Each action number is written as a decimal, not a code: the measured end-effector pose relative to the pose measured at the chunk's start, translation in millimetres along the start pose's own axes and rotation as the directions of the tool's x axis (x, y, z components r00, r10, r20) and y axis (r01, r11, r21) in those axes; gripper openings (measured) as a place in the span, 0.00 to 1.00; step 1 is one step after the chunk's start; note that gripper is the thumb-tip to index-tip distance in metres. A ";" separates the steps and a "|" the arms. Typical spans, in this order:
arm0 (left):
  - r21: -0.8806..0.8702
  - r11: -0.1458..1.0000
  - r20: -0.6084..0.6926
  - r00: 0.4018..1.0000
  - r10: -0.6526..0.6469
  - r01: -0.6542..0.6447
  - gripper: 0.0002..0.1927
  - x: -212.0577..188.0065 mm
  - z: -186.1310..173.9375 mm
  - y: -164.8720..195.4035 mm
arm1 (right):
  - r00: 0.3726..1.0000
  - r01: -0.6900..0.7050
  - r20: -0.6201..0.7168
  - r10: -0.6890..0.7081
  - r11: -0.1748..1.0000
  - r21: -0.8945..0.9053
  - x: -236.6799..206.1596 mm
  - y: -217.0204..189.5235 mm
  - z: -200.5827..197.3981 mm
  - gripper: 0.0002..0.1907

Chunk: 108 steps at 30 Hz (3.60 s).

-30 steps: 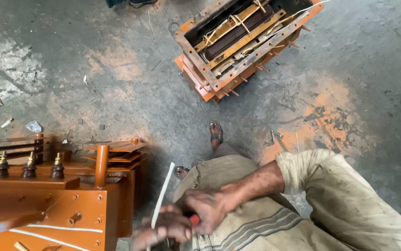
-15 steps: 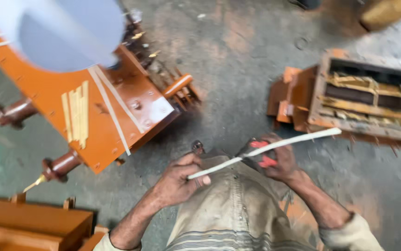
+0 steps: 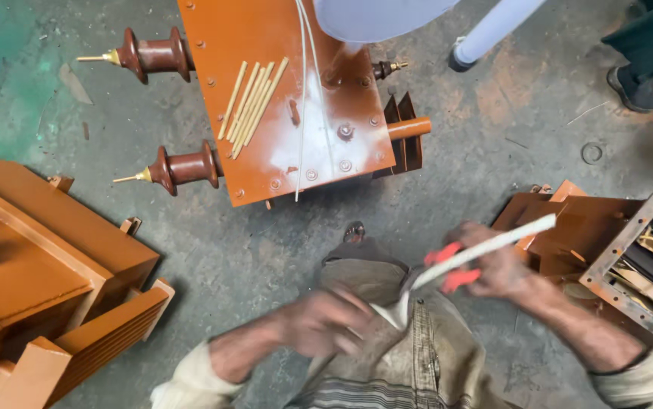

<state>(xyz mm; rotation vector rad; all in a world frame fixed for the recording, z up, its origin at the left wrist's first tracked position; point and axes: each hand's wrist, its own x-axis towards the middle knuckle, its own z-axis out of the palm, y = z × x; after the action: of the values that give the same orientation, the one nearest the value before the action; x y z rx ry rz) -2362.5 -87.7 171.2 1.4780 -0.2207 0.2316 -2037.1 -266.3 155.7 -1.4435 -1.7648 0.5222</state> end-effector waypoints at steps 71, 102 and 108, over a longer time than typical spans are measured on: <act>-0.084 0.771 -0.600 0.586 -0.545 0.631 0.12 -3.6 106.4 -107.9 | 0.665 -0.200 -0.266 0.698 0.509 0.837 -60.6 -40.8 84.9 0.08; -0.335 0.881 -0.918 -0.326 -0.226 0.334 0.14 -316.5 -231.1 -35.8 | 0.916 -0.380 0.060 0.396 0.812 0.443 475.7 -19.9 371.9 0.12; -0.513 0.715 -0.852 -0.178 -0.492 0.475 0.14 -412.3 -460.6 -117.0 | 0.865 -0.477 -0.082 0.495 0.862 0.173 659.7 126.7 460.3 0.10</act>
<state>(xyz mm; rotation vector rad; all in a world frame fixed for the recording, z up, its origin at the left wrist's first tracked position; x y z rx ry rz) -2721.6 354.6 -95.8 0.9186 1.5783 0.5626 -2347.2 467.3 -13.7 -1.7793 -1.2247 0.7870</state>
